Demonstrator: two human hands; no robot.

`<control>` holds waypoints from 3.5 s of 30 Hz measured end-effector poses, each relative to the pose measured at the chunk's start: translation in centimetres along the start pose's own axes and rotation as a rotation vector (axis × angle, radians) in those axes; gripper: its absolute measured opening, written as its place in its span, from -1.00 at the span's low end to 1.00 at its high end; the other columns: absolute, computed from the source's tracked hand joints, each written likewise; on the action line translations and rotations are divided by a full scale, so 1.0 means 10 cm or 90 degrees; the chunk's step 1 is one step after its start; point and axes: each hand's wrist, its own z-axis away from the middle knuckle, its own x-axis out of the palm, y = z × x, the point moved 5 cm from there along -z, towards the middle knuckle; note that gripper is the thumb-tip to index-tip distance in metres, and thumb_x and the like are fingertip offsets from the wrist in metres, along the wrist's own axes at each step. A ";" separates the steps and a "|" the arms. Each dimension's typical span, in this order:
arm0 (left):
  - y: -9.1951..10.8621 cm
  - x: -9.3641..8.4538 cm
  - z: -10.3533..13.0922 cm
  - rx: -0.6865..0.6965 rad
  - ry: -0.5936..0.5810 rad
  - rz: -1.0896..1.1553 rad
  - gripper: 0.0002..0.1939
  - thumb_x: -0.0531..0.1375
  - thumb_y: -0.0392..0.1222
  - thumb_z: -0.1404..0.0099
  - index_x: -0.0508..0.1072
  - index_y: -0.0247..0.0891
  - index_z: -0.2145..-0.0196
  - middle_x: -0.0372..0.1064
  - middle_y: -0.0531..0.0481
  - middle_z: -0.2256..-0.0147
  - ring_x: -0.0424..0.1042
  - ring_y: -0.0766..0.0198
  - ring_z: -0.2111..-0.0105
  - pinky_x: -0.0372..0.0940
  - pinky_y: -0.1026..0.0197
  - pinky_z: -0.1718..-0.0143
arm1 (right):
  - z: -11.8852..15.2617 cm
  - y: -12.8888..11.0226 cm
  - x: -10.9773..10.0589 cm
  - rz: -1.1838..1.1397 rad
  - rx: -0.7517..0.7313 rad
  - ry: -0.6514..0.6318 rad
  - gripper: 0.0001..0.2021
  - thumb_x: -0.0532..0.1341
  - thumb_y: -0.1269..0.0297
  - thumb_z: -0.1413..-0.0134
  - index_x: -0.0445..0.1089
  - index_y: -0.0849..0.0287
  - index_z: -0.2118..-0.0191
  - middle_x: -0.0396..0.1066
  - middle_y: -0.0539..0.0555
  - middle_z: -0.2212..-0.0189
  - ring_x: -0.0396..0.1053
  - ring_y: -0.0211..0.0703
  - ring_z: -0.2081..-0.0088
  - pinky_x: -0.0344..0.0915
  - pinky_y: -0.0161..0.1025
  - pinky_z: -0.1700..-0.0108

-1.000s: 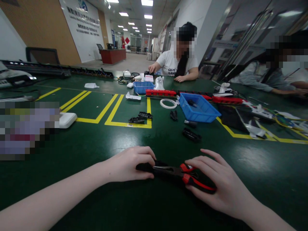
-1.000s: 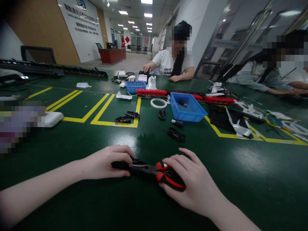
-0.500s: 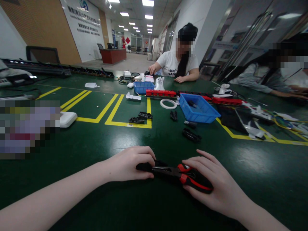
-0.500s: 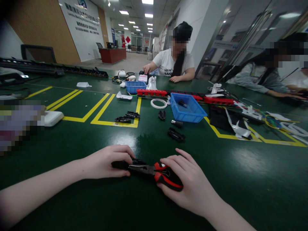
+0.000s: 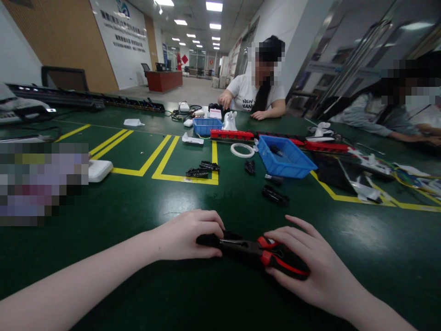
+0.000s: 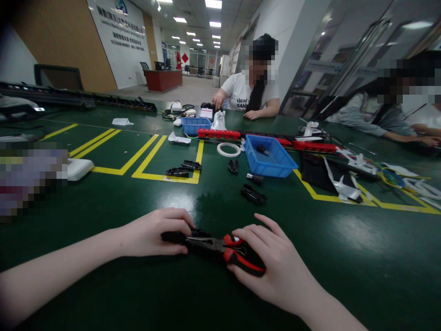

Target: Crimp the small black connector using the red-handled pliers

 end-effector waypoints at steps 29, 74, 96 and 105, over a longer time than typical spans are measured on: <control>0.00 0.01 -0.01 0.007 -0.002 -0.019 -0.80 0.32 -0.20 -0.29 0.47 -0.26 0.15 0.41 -0.06 0.03 0.46 0.16 0.09 0.38 0.12 0.13 | 0.00 -0.01 -0.02 0.031 -0.011 0.008 -0.59 0.27 0.18 -0.12 0.28 0.06 -0.08 0.54 0.07 0.14 0.51 -0.03 0.15 0.12 0.22 -0.24; 0.01 -0.01 -0.02 -0.043 0.003 -0.100 -0.64 0.30 0.03 -0.28 0.41 -0.22 0.07 0.37 -0.03 0.15 0.38 0.15 0.17 0.25 0.13 0.18 | -0.04 -0.04 -0.08 0.038 0.009 0.043 -0.66 0.29 0.18 -0.04 0.37 0.03 0.02 0.55 0.05 0.17 0.45 0.07 -0.02 0.05 0.23 -0.30; 0.01 -0.01 -0.02 -0.048 -0.006 -0.101 -0.65 0.30 0.03 -0.28 0.42 -0.21 0.08 0.36 -0.03 0.14 0.37 0.14 0.17 0.24 0.15 0.20 | -0.03 -0.06 -0.04 0.039 -0.016 0.015 -0.62 0.30 0.18 -0.05 0.36 0.05 -0.02 0.54 0.08 0.15 0.46 0.06 0.02 0.11 0.24 -0.28; 0.01 -0.01 -0.01 -0.060 -0.007 -0.092 -0.69 0.28 -0.01 -0.30 0.42 -0.21 0.08 0.35 -0.01 0.15 0.35 0.16 0.18 0.24 0.16 0.21 | -0.04 -0.02 -0.10 0.069 -0.043 0.019 -0.61 0.31 0.19 -0.03 0.38 0.08 -0.01 0.55 0.08 0.16 0.47 0.05 0.03 0.09 0.19 -0.30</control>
